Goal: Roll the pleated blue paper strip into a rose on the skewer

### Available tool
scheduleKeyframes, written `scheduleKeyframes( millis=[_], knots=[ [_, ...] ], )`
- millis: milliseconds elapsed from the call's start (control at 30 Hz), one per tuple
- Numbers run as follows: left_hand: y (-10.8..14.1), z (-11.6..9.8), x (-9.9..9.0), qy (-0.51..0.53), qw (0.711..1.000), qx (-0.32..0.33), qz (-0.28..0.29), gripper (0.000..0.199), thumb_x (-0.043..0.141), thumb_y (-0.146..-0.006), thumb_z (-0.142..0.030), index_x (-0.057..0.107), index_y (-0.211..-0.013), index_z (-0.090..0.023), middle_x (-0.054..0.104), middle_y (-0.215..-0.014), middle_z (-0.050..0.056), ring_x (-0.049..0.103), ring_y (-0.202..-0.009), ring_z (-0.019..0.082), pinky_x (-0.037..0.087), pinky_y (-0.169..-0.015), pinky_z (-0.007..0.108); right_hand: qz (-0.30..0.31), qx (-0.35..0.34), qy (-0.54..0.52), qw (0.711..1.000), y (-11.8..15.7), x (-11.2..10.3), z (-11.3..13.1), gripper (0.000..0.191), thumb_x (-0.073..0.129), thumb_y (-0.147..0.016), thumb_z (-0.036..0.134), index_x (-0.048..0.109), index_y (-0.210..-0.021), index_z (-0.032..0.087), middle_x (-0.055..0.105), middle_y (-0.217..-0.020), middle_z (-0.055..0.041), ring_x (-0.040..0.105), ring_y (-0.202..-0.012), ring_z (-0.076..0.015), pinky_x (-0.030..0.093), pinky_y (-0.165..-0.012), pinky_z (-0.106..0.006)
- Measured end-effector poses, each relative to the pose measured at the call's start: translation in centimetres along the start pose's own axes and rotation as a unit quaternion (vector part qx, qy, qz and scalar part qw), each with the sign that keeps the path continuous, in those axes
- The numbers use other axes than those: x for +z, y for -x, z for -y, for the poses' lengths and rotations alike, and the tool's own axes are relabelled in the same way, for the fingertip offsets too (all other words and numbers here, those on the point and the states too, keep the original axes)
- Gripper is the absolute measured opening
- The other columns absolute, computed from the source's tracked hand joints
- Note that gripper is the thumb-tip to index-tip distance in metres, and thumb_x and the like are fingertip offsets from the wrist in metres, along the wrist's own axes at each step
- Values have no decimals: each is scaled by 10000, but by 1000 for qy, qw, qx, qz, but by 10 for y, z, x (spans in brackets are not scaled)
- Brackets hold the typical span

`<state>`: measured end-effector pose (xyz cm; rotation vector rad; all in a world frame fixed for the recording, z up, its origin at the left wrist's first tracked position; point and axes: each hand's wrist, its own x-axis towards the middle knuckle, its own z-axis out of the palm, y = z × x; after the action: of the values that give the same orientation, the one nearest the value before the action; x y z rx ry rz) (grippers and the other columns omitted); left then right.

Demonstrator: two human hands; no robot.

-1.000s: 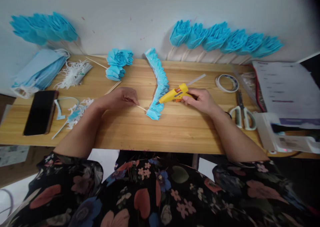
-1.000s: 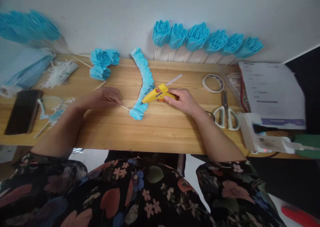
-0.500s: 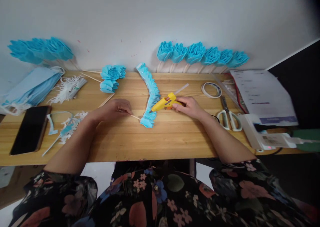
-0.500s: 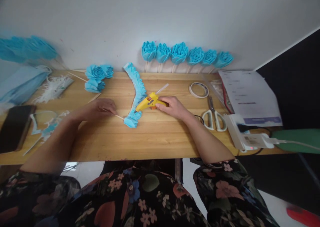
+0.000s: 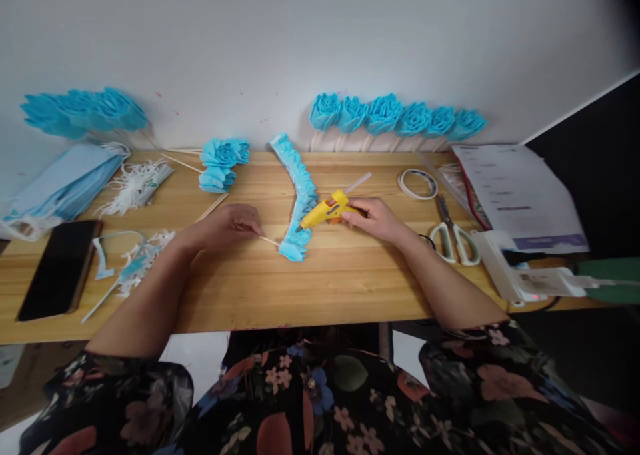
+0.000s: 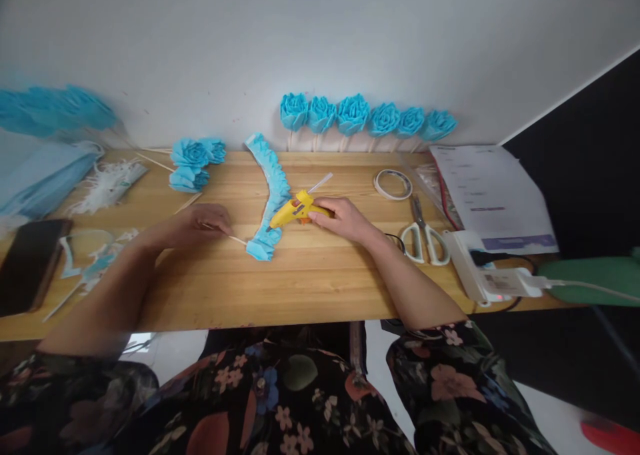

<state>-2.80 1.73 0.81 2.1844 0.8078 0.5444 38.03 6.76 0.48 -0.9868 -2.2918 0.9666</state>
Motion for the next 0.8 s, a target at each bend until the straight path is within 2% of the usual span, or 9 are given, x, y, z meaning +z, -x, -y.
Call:
scheduleKeyframes(
  millis=[200,333,800],
  knots=[
    [1,0,0,-5,1000,4,-3,502,651,-1173,-576,888,-967,-184,819,-939,120,762,-855,194,573,-787,272,4,6,-1,1000,0,1,-4,524,626,-1056,691,797,-1006,198,698,-703,0,511,-609,-145,364,-611,-316],
    [1,0,0,3,1000,2,-4,500,660,-1167,-587,894,-972,-191,816,-930,117,755,-837,191,570,-768,267,8,5,-4,1000,0,0,-2,531,633,-1052,691,808,-1030,190,713,-726,-8,536,-628,-148,378,-620,-320],
    [1,6,0,4,1000,1,5,489,664,-1168,-575,904,-1000,-183,822,-926,125,755,-845,197,569,-767,270,13,8,-18,1000,-1,-1,2,554,622,-1051,727,761,-941,202,692,-710,-8,549,-641,-152,380,-635,-320]
  ],
)
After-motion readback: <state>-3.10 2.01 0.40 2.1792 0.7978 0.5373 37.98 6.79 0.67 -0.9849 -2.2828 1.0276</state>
